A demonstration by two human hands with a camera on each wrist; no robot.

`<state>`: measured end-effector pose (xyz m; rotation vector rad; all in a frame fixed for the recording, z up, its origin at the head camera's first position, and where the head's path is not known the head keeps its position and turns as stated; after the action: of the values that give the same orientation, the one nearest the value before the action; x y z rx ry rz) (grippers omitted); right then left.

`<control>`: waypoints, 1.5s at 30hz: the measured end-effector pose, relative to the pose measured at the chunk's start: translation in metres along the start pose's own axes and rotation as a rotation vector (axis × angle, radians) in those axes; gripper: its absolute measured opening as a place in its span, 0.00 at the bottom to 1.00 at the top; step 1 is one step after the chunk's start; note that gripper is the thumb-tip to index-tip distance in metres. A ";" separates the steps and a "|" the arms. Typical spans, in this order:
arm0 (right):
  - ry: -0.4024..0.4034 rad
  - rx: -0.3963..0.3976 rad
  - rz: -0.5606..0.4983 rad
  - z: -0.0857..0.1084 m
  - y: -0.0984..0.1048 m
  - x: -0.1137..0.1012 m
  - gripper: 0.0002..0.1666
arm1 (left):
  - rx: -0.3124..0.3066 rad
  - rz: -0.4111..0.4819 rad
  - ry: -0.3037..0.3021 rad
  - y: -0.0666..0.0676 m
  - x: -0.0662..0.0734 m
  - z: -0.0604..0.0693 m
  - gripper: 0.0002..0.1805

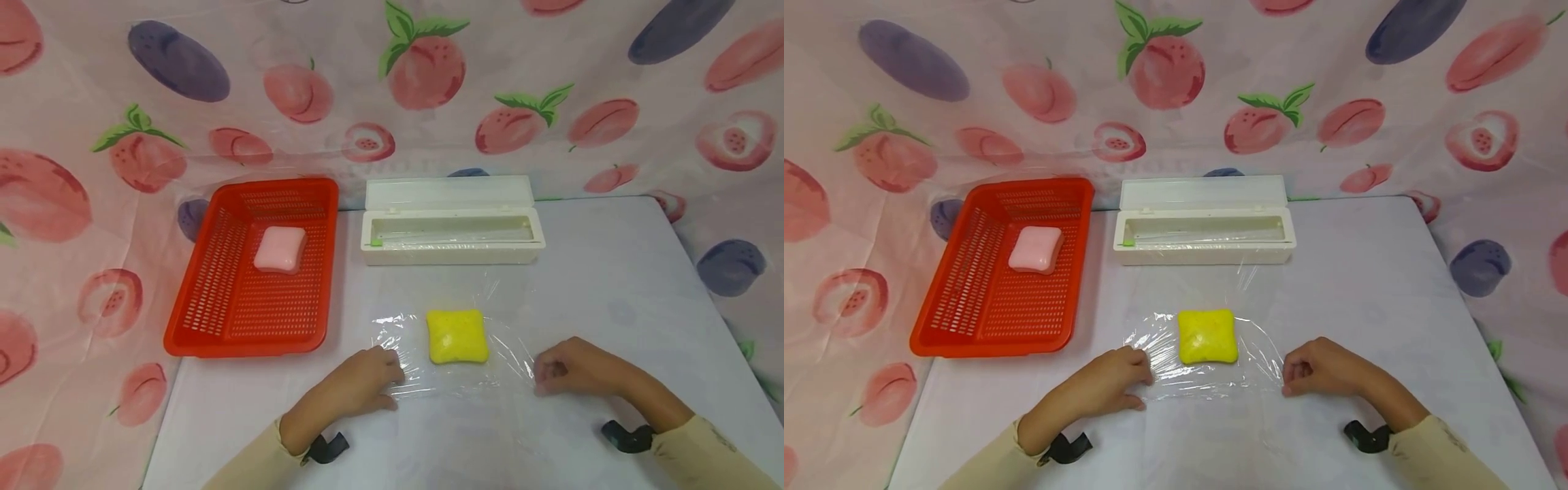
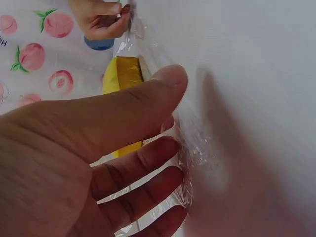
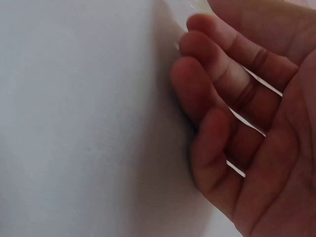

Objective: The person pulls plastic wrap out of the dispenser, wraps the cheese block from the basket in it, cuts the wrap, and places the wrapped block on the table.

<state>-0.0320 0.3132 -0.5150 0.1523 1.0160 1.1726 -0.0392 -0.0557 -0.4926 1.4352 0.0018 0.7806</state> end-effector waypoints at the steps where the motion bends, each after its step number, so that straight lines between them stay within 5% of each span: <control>1: -0.001 -0.012 -0.013 0.001 0.000 0.000 0.08 | -0.004 -0.019 0.001 0.000 0.000 0.002 0.18; 11: 0.049 -0.061 -0.078 0.004 -0.002 -0.010 0.15 | -0.044 -0.065 0.022 0.000 -0.001 0.011 0.16; 22: 0.011 0.003 0.133 -0.003 -0.011 -0.016 0.18 | 0.044 -0.113 -0.046 0.001 -0.002 0.014 0.04; 28: 0.010 0.046 0.185 -0.007 -0.012 -0.016 0.13 | 0.068 -0.043 -0.022 0.003 -0.003 0.017 0.02; 37: 0.045 0.021 0.098 -0.003 -0.009 -0.013 0.08 | 0.067 0.019 -0.004 0.007 -0.002 0.023 0.04; 41: 0.058 0.035 0.099 -0.001 -0.010 -0.017 0.11 | 0.070 0.044 0.005 0.009 -0.002 0.025 0.03; 45: -0.011 0.042 0.141 -0.001 -0.012 -0.023 0.21 | 0.077 0.057 0.004 0.009 -0.002 0.027 0.02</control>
<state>-0.0249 0.2884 -0.5095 0.2669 1.0343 1.2769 -0.0331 -0.0805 -0.4810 1.5121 -0.0055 0.8378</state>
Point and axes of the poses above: each hand's wrist, its own z-axis away from the middle knuckle, its own y-axis out of the back of the hand, x = y × z, the point moved 4 cm from there along -z, towards the middle knuckle, and after that the axes turned 11 degrees about -y, right-handed, at the moved point
